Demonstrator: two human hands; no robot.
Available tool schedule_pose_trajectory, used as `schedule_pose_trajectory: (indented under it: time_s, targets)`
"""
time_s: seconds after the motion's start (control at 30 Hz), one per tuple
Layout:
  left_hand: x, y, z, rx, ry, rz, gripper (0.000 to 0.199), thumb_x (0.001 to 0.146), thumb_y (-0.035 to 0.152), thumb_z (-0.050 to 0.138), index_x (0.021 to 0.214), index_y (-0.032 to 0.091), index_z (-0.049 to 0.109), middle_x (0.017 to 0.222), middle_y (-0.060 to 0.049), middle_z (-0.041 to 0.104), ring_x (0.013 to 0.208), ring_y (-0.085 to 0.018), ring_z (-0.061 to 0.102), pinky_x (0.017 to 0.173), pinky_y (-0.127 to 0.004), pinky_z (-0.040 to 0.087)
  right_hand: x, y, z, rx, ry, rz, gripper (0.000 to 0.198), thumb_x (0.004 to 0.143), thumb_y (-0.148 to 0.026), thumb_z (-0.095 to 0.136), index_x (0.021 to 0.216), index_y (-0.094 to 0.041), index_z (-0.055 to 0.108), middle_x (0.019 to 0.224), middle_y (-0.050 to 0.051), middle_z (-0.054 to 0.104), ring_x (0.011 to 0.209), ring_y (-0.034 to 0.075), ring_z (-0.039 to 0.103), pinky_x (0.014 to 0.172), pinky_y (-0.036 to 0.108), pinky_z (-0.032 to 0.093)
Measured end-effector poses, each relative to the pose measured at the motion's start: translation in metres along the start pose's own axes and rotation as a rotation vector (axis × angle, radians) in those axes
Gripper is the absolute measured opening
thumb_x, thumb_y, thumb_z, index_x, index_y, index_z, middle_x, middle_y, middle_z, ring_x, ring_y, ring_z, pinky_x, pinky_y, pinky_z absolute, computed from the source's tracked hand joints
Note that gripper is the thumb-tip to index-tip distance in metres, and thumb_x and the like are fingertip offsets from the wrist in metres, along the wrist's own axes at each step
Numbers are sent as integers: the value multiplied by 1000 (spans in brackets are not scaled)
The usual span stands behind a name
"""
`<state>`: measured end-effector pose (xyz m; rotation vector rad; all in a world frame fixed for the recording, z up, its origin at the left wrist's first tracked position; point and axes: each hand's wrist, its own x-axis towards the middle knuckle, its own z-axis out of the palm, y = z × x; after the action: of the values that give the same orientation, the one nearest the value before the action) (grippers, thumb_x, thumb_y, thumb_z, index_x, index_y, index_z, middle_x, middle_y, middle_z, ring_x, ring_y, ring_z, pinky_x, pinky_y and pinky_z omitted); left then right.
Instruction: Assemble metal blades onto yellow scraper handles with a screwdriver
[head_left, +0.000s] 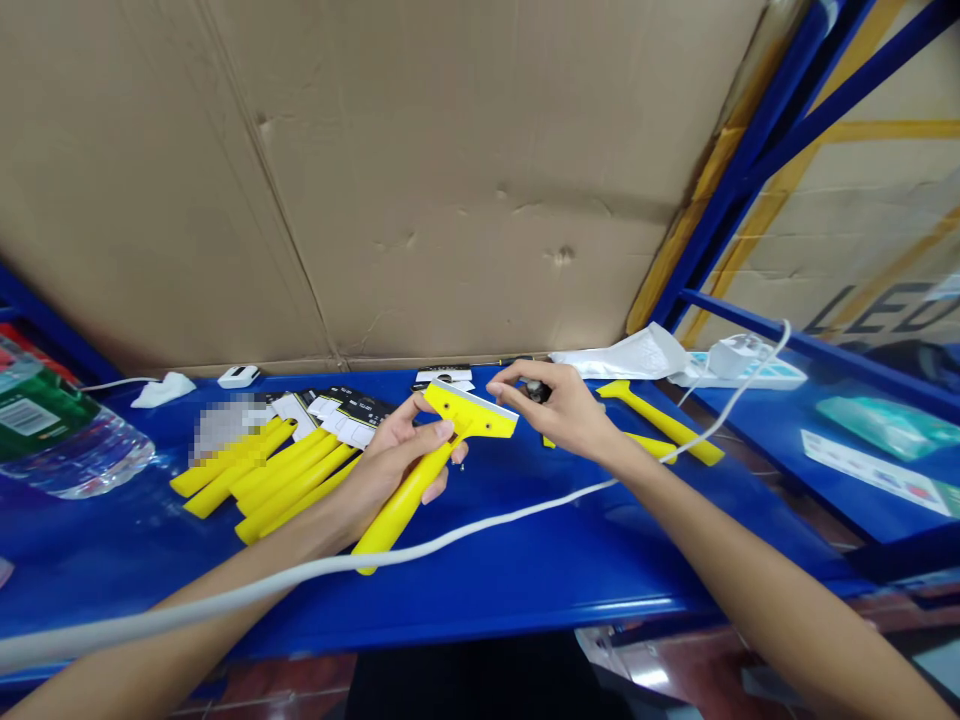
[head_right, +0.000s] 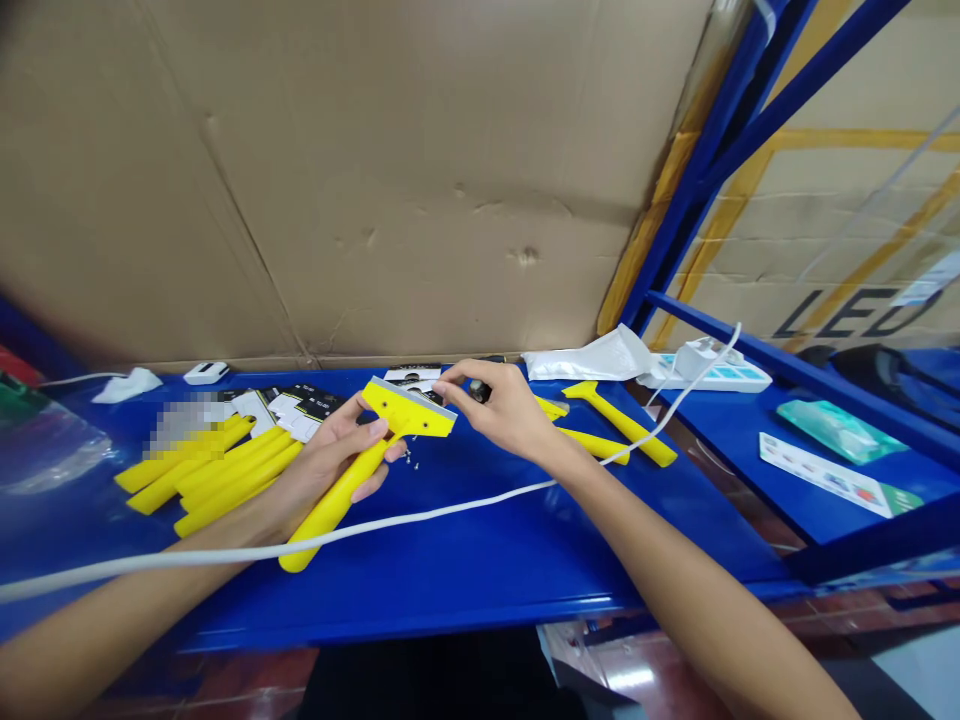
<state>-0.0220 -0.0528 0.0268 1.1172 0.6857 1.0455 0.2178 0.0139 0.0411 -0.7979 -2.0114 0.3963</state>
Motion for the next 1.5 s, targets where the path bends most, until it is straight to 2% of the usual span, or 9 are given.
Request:
schedule_pose_trajectory:
  time_s: [0.13, 0.23, 0.43, 0.63, 0.8, 0.97, 1.1, 1.3, 1.5]
  targets:
    - [0, -3, 1, -39, 5, 16, 45, 93, 33, 83, 121, 24, 49, 83, -2, 71, 65, -14, 66, 39, -15, 45, -2, 16, 4, -223, -178, -101, 12, 101, -18, 65, 104, -17, 77, 99, 7, 80, 88, 19, 72, 80, 31, 52]
    - [2, -2, -1, -47, 55, 38, 43, 91, 26, 84, 118, 24, 51, 91, -3, 71, 72, -15, 69, 41, -16, 48, -6, 21, 10, -383, -357, -46, 10, 95, -15, 72, 104, -15, 78, 103, 10, 79, 89, 22, 73, 77, 31, 51]
    - [8, 0, -7, -70, 145, 92, 41, 85, 24, 88, 109, 24, 55, 98, -2, 71, 77, -16, 71, 42, -17, 49, -16, 17, 23, -309, -575, -94, 20, 97, -18, 76, 115, -24, 80, 122, 8, 79, 105, 24, 76, 86, 33, 56]
    - [12, -3, -11, -59, 187, 97, 39, 85, 25, 88, 108, 23, 57, 92, -2, 71, 74, -16, 71, 43, -17, 50, -20, 21, 38, -461, -500, 12, 32, 104, -24, 67, 135, -20, 74, 135, 15, 71, 102, 26, 78, 82, 34, 58]
    - [12, -5, -11, -54, 203, 103, 37, 84, 24, 88, 105, 22, 58, 97, -4, 73, 77, -17, 71, 44, -18, 50, -19, 26, 39, -484, -516, 60, 26, 105, -21, 63, 122, -26, 83, 135, 10, 71, 96, 23, 78, 79, 34, 57]
    - [13, -6, -9, -48, 201, 109, 37, 83, 22, 89, 103, 21, 58, 102, -5, 74, 78, -17, 72, 44, -18, 51, -18, 28, 37, -447, -501, 26, 30, 106, -24, 65, 131, -30, 81, 141, 8, 70, 99, 23, 78, 81, 34, 57]
    - [13, -7, -9, -55, 191, 118, 37, 83, 21, 89, 103, 21, 59, 102, -4, 73, 81, -17, 71, 43, -19, 52, -19, 28, 39, -428, -510, 16, 23, 105, -21, 66, 117, -26, 85, 135, 8, 73, 101, 23, 77, 80, 32, 55]
    - [13, -9, -10, -47, 173, 113, 36, 83, 22, 89, 102, 21, 59, 104, -4, 74, 79, -17, 72, 43, -19, 52, -21, 27, 42, -487, -510, -14, 36, 108, -28, 61, 142, -32, 74, 144, 10, 68, 102, 26, 76, 78, 33, 54]
    - [13, -9, -9, -50, 184, 114, 37, 82, 21, 90, 102, 21, 59, 109, -5, 74, 78, -17, 72, 42, -19, 53, -24, 23, 44, -411, -570, -158, 37, 110, -25, 56, 141, -36, 74, 143, 7, 69, 113, 26, 73, 81, 33, 54]
